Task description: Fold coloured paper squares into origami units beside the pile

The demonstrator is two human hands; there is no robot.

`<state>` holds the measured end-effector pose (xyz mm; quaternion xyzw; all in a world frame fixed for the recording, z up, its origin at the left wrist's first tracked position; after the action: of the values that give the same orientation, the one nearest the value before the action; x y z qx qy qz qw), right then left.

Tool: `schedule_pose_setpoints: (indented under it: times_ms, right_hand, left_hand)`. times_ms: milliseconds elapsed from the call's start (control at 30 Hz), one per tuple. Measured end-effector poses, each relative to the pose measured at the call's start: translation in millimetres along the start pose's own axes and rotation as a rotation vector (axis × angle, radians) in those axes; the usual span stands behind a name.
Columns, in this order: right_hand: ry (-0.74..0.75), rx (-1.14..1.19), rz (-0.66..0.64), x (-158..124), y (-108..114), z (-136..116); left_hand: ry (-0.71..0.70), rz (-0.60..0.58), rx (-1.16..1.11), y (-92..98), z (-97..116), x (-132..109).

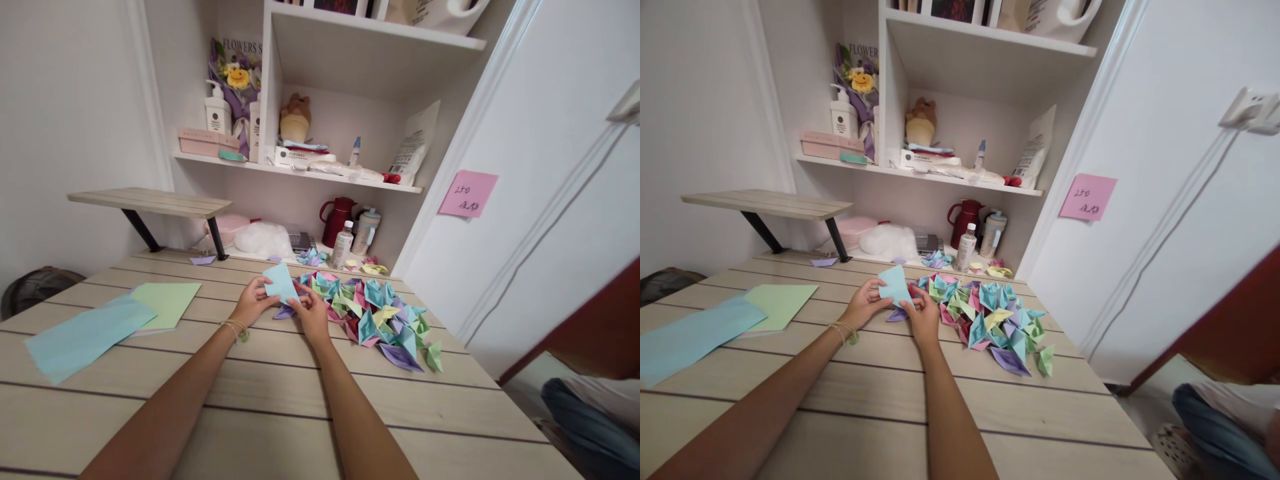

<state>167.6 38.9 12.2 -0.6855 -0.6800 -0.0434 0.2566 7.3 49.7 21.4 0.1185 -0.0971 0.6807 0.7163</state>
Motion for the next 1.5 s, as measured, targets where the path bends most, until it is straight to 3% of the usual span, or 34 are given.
schedule_pose_setpoints:
  times_ms: [167, 433, 733, 833, 1067, 1300, 1500]
  right_hand:
    - [-0.034, 0.045, -0.046, 0, -5, 6]
    - [0.038, -0.19, -0.119, -3, -9, -5]
    - [-0.075, -0.158, -0.009, -2, -1, 4]
    - [-0.093, -0.127, 0.017, -2, 1, 3]
    - [-0.061, -0.135, -0.07, 0, 2, 7]
    - [-0.078, -0.02, 0.034, 0, 9, 9]
    - [-0.043, -0.166, 0.064, -13, 8, -5]
  left_hand:
    - [0.023, 0.051, -0.086, 5.1, -2, 2]
    - [0.069, -0.174, 0.078, -7.8, -11, 6]
    - [0.043, 0.061, 0.162, 6.7, -14, 12]
    - [0.092, 0.009, 0.095, 4.3, -18, 12]
    - [0.099, -0.023, -0.092, 1.1, -21, 9]
    - [0.119, -0.052, -0.109, -1.3, -20, -4]
    - [0.126, -0.035, -0.113, -0.1, -18, -6]
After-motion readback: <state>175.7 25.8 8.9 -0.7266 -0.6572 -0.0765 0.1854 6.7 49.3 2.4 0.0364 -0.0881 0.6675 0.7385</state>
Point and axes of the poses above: each hand's wrist, its own x-axis towards the middle knuckle, its own y-axis out of the back of the hand, z = x × y, the point moved 6 cm from there along x, towards the middle knuckle, and after that the axes turned 10 degrees about x, right-handed, at the moved point
